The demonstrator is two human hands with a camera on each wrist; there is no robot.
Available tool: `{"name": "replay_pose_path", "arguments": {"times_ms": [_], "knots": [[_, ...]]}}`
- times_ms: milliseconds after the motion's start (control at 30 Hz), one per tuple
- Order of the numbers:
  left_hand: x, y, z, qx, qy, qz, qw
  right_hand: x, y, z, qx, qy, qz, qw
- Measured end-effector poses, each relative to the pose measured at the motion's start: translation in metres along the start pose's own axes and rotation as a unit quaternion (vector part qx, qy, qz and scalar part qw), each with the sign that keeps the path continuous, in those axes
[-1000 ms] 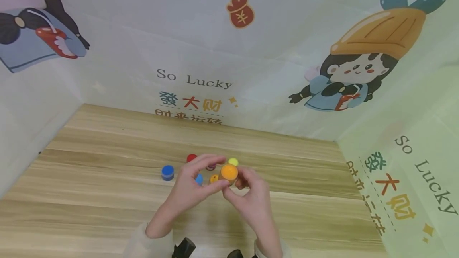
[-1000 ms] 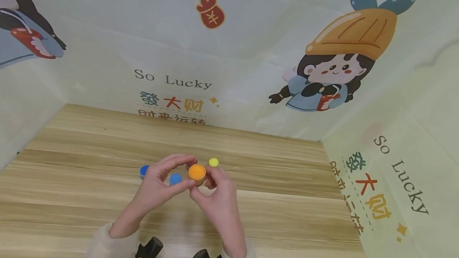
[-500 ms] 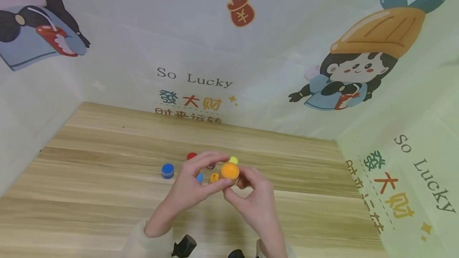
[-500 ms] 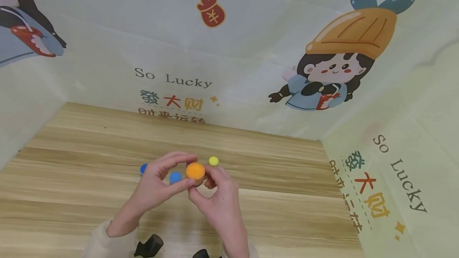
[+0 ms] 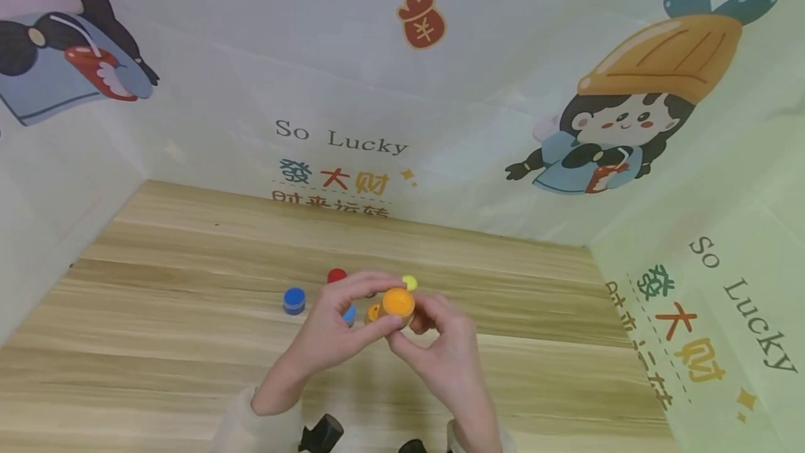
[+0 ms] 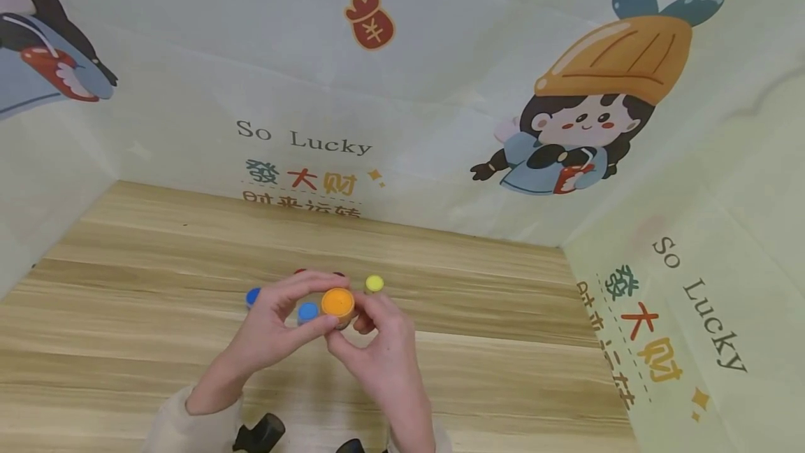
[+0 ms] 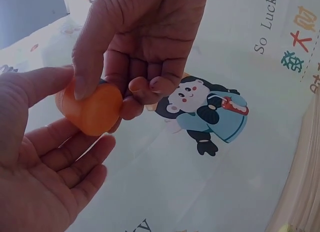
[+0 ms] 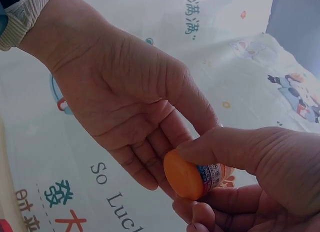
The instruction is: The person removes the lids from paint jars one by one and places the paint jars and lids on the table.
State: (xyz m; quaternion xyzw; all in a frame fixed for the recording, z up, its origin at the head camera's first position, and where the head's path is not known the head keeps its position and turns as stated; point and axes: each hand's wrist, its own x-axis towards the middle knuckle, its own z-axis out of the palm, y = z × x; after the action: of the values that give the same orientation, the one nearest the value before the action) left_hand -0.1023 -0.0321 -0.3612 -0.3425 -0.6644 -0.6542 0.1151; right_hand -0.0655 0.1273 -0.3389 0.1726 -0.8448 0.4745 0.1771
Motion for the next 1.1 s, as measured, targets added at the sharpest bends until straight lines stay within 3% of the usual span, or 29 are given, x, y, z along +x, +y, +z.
{"name": "replay_pose_path", "arguments": {"times_ms": [233,533,767,900,1100], "knots": [[-0.0003,0.0001,0.0015,0.014,0.025,-0.01,0.9995,0.0004,0.0013,0.0026,0.0,0.015,0.0,0.9999],[-0.0012,-0.001,-0.003,0.012,-0.012,-0.011,0.9998,0.0009,0.0027,0.0024,0.009,-0.007,0.02,0.9997],[-0.0023,-0.0036,-0.0002,0.029,0.027,-0.017,0.9991,0.0006,0.0035,0.0053,0.009,0.005,0.011,0.9999],[-0.0021,-0.0034,0.0003,0.034,0.029,-0.017,0.9988,0.0009,0.0031,0.0059,0.008,0.007,0.004,0.9999],[-0.0019,-0.0036,-0.0021,0.033,0.013,0.012,0.9993,0.0012,0.0033,0.0056,-0.001,0.005,0.008,1.0]]}}
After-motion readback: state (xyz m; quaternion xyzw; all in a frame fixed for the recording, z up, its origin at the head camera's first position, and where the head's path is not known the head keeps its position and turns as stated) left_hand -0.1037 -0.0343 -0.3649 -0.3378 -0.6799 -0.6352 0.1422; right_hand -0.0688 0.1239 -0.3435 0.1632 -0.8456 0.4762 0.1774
